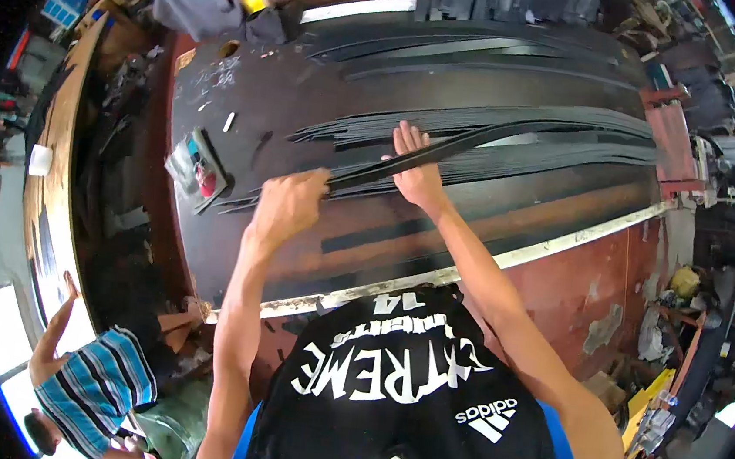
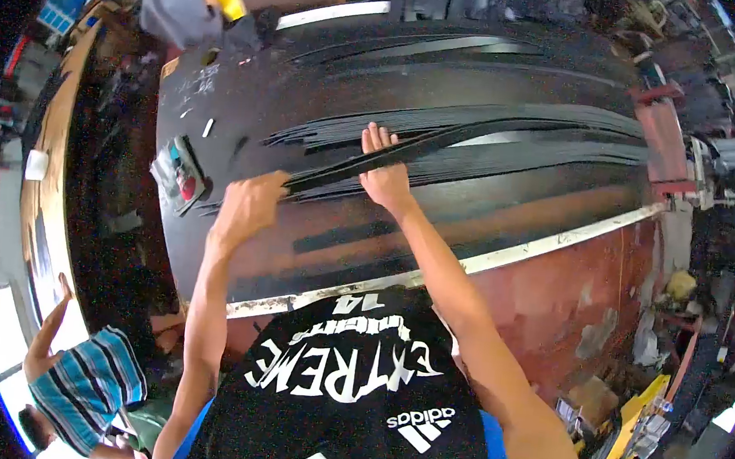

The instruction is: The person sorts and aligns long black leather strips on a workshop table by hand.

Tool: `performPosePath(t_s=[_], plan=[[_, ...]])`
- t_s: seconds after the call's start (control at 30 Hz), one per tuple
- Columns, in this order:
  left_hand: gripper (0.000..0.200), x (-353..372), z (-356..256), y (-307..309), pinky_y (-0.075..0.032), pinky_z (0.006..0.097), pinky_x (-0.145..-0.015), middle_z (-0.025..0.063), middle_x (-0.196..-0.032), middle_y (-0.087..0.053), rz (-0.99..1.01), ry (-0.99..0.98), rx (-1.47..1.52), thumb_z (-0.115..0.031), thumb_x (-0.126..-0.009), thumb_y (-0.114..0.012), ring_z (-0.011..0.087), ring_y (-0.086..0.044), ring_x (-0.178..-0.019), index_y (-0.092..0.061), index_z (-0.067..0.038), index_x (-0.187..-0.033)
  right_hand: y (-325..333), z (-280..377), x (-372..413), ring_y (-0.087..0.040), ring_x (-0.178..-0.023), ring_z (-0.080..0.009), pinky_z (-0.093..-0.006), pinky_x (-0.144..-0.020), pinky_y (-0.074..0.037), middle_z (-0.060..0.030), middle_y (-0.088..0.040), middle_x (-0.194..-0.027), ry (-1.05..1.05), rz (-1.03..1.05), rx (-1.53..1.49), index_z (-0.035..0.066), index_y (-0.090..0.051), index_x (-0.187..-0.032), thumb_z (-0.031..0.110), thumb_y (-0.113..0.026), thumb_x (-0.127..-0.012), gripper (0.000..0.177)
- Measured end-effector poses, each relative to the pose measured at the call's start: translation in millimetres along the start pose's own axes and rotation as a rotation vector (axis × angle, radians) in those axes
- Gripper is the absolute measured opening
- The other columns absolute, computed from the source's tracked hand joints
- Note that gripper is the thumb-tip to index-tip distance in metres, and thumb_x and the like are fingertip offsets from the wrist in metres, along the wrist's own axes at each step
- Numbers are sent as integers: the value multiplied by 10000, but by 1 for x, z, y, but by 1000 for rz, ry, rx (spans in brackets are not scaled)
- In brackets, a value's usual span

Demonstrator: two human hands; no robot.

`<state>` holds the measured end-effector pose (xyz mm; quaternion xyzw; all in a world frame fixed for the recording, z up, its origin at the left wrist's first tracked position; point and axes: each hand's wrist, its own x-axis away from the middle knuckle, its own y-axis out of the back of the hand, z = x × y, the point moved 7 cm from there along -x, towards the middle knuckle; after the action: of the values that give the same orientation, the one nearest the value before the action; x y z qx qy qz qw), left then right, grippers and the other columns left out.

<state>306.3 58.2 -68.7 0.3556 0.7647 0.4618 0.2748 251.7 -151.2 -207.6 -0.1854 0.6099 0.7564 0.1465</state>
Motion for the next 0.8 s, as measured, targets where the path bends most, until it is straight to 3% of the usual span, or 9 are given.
performPosePath(t_s=[0.13,0.17,0.23,0.27,0.3,0.37,0.43,0.6,0.8], plan=[[205,22,10,41,-503,474,-690,193,-909,-690,132,196,-23,-103,-869,-632,392,-662,-836,-628,-61,-1069,5,-47,41,-529,-1142,-418,-433,-1065,-389,-269,-527,-1263,-662,64,-357,-68,-503,-1217,198,-751,-799,554],[190,28,14,49,-499,469,-699,196,-891,-683,100,186,-4,-102,-871,-632,404,-651,-826,-637,-57,-1056,21,-43,40,-529,-1142,-418,-433,-1065,-389,-269,-527,-1263,-668,56,-349,-68,-503,-1217,198,-751,-799,554],[213,41,19,62,-504,461,-709,202,-904,-681,64,199,4,-84,-855,-643,405,-652,-838,-656,-60,-1066,69,-56,61,-512,-1130,-404,-433,-1015,-400,-240,-534,-1167,-1134,-382,-421,-38,-512,-1115,210,-834,-726,563],[215,47,19,70,-506,454,-712,205,-907,-680,53,218,10,-77,-850,-647,403,-654,-839,-658,-54,-1063,84,-61,60,-469,-1194,-389,-449,-992,-383,-243,-499,-1241,-1156,-362,-323,-12,-495,-1200,198,-879,-652,702],[217,52,18,76,-508,447,-715,207,-910,-679,44,233,16,-71,-845,-651,400,-656,-840,-661,-49,-1060,92,-67,57,-469,-1194,-389,-449,-992,-383,-243,-499,-1241,-1164,-376,-314,-12,-495,-1200,198,-879,-652,702],[202,63,15,88,-509,440,-709,208,-895,-674,13,218,15,-56,-838,-656,401,-654,-832,-670,-37,-1038,122,-56,18,-416,-1285,-379,-491,-1059,-351,-206,-435,-1390,-534,-344,-18,44,-479,-1302,187,-858,-636,781],[192,72,11,98,-508,428,-682,205,-860,-662,19,190,-2,-35,-825,-657,401,-643,-798,-674,-24,-1016,122,-53,-4,-430,-1270,-350,-514,-1104,-310,-166,-446,-1388,-262,-109,68,121,-471,-1344,159,-870,-600,845],[144,108,11,135,-505,420,-712,212,-856,-651,-75,171,-50,-7,-847,-623,403,-630,-775,-657,33,-981,111,-123,1,-590,-1065,-276,-459,-1098,-347,-53,-613,-1019,-168,19,-9,130,-522,-1001,25,-793,-620,479],[143,211,90,156,-463,376,-707,186,-787,-580,-3,556,47,-24,-908,-525,303,-552,-708,-605,34,-1012,179,-254,35,-594,-1068,-293,-444,-1048,-406,-82,-631,-1008,-263,-13,400,118,-592,-1002,-4,-677,-705,332]])
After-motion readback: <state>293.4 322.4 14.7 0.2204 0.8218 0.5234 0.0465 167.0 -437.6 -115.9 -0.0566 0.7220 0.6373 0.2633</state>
